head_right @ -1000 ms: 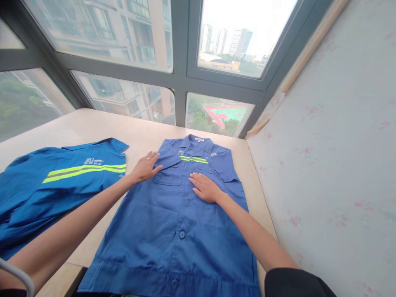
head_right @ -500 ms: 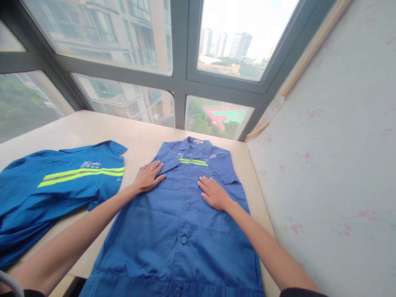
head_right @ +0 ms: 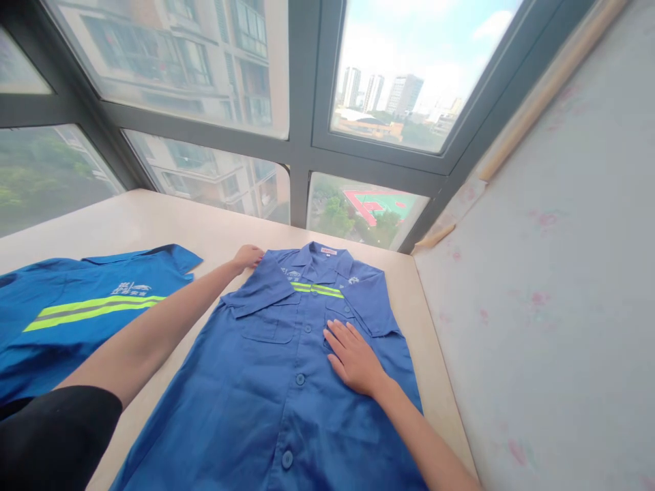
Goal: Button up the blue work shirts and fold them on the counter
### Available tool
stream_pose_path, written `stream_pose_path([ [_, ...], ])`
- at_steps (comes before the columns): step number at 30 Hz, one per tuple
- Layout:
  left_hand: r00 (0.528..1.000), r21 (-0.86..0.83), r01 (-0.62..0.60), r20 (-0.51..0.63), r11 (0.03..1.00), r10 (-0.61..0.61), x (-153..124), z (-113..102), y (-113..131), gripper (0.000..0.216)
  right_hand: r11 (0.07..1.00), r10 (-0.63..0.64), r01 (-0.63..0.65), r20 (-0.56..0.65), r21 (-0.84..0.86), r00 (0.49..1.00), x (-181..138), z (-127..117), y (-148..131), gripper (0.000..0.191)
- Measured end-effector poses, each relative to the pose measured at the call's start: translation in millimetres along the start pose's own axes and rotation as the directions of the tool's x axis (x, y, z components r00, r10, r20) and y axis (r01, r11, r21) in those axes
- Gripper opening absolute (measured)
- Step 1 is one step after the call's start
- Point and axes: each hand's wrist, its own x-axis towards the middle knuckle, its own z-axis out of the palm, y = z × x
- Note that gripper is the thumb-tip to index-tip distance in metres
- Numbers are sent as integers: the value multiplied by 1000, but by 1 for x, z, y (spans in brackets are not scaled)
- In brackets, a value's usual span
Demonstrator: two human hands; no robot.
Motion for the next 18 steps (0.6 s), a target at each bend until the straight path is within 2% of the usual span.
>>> stream_pose_path([
  [4, 998, 17, 63, 1, 998, -63, 25, 12, 11, 26, 1000, 0, 0, -6, 4, 1000, 0, -1, 0, 56],
  [8, 999, 92, 48, 13, 995, -50, 41, 13, 15, 24, 1000, 2, -2, -5, 12, 1000, 0, -1, 0, 56],
  [11, 999, 150, 29, 11, 988, -31, 44, 10, 15, 21, 1000, 8, -8, -12, 18, 1000, 0, -2, 0, 56],
  [18, 999, 220, 38, -45, 975, -29, 36, 13, 20, 34, 999, 11, -12, 11, 48, 1000, -1, -5, 0, 58],
])
